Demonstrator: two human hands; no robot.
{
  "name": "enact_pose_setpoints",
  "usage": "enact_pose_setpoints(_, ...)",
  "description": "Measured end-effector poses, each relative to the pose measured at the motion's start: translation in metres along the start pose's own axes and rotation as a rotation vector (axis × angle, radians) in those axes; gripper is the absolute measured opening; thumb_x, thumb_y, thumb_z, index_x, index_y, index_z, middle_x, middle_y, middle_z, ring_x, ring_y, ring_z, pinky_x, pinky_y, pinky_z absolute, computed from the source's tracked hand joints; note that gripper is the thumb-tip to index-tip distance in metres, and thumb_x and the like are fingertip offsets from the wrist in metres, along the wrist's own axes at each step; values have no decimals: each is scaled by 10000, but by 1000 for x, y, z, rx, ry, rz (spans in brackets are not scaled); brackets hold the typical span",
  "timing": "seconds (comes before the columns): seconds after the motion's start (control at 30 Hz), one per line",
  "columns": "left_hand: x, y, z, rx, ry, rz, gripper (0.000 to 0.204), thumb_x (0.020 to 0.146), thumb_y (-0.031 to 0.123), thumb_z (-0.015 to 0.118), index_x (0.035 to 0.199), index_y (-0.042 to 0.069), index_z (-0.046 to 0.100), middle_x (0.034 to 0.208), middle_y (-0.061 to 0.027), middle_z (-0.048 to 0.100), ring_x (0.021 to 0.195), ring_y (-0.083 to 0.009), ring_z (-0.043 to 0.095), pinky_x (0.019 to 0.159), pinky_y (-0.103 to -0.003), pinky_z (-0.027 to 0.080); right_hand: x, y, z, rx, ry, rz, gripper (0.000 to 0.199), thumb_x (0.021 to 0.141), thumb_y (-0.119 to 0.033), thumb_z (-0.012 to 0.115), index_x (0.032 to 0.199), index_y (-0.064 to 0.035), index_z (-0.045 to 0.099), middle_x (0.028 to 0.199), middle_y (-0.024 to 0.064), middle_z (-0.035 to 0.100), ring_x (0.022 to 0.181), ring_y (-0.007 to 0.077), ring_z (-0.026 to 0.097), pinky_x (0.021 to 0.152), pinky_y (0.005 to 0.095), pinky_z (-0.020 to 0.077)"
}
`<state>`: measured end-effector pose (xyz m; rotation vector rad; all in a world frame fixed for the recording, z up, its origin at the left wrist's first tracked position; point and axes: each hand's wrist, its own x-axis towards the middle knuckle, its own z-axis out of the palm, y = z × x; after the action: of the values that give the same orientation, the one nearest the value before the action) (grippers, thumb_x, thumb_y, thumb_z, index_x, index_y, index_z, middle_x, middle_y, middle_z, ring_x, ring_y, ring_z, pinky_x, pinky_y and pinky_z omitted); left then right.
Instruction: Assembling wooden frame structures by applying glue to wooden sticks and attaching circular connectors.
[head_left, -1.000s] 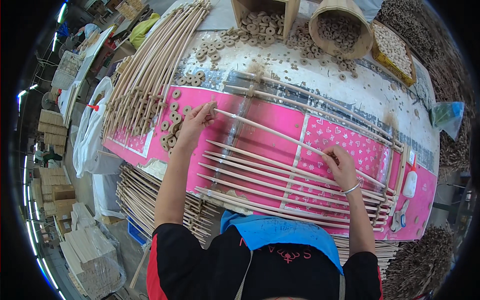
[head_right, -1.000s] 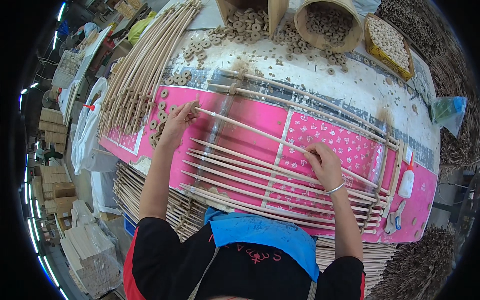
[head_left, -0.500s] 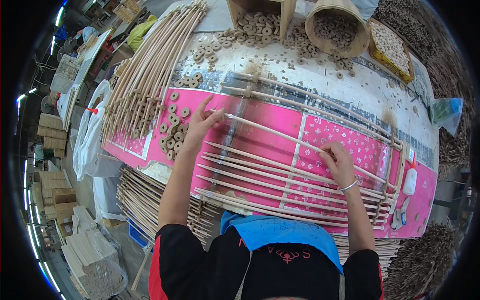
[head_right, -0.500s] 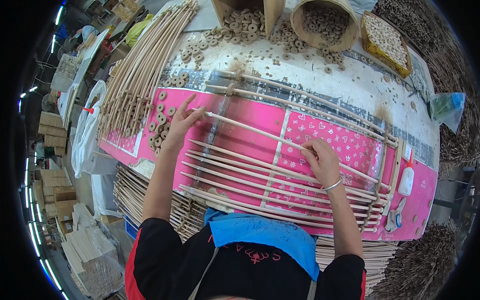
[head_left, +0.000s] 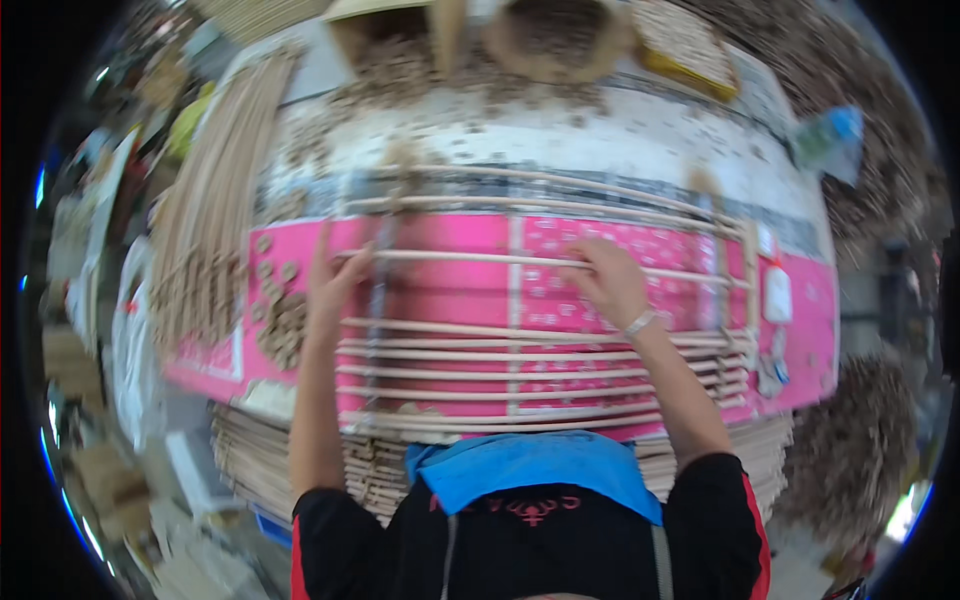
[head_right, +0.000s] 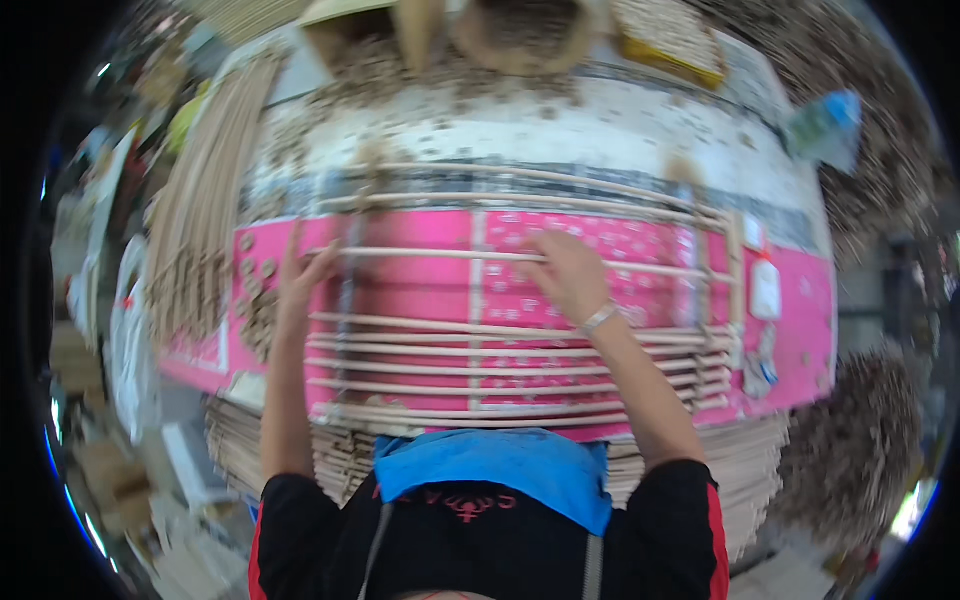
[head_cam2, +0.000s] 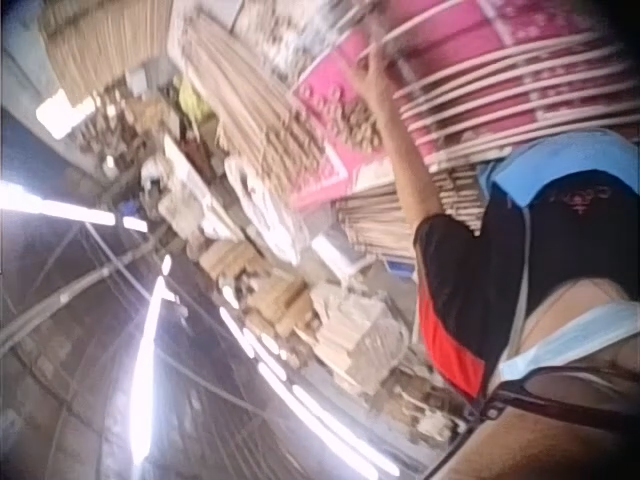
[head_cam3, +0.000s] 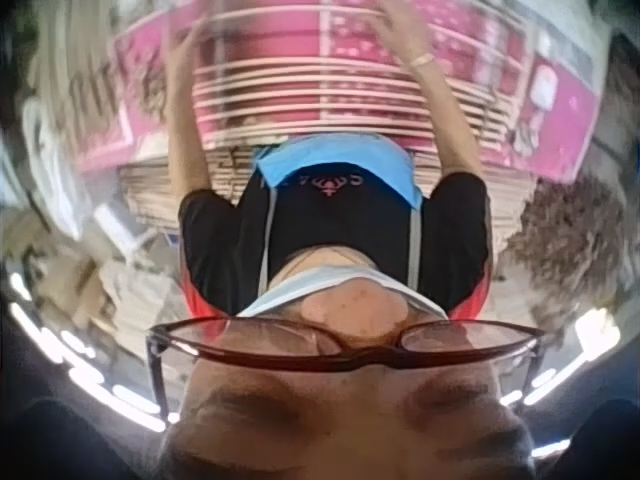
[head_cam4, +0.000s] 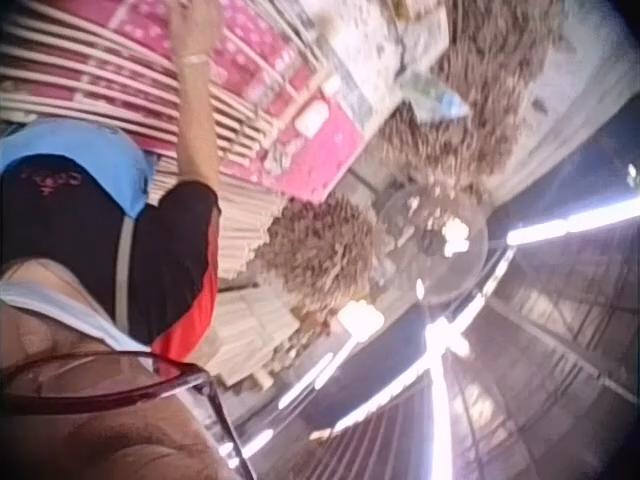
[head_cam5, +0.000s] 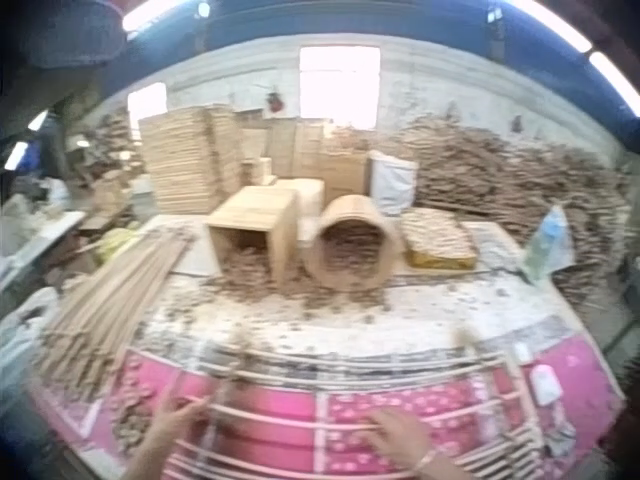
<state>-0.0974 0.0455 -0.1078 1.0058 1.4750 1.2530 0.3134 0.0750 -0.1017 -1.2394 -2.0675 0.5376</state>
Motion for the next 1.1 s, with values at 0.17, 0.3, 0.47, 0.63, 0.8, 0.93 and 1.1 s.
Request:
enact_pose_setpoints(0.17,5,-2,0,84,2,-1,889,997,176,771,1699,91,233,939,-33,735,821,-75,653,750,-246,488,8,14,7,-10,-23,17,163,946,-235,755,946,-77,713,837,86,643,826,288,638,731,423,499)
enact_pose_setpoints(0.3,15,-3,18,13,-8,-3,826,1025,167,742,1694,102,262,943,-11,722,799,-63,620,738,-235,467,11,29,10,-44,78,-30,184,946,-288,736,904,-110,716,816,81,637,814,303,641,735,447,504)
enact_pose_setpoints(0.47,17,-2,20,10,6,-15,798,1029,170,738,1686,103,290,953,-3,725,791,-58,605,717,-226,465,22,34,21,-42,21,-10,202,961,-294,711,911,-99,731,849,89,648,850,311,638,760,453,503)
enact_pose_setpoints(0.63,13,-9,-15,470,98,253,541,989,178,772,1484,47,599,951,-41,773,804,-94,661,711,-247,500,24,48,29,-8,-27,-30,203,964,-290,710,935,-91,740,894,101,658,877,332,642,774,462,504)
enact_pose_setpoints(0.8,17,12,19,1022,69,612,585,833,236,838,1396,206,682,1224,-71,664,1165,-309,613,984,-471,450,19,48,11,-2,-51,37,169,961,-231,722,964,-64,751,903,102,681,896,327,660,796,437,519)
enact_pose_setpoints(0.93,18,7,16,1071,10,599,561,817,259,839,1359,230,698,1222,-20,661,1139,-272,620,956,-448,441,22,39,11,-3,-86,65,156,949,-212,743,986,-60,741,901,96,674,877,316,655,769,416,518)
enact_pose_setpoints(1.1,26,5,17,1071,-6,583,456,835,228,822,1281,201,733,1233,-20,667,1154,-270,618,965,-437,428,27,37,15,97,-63,116,159,923,-192,761,1002,-61,719,901,99,667,877,311,656,770,414,517)
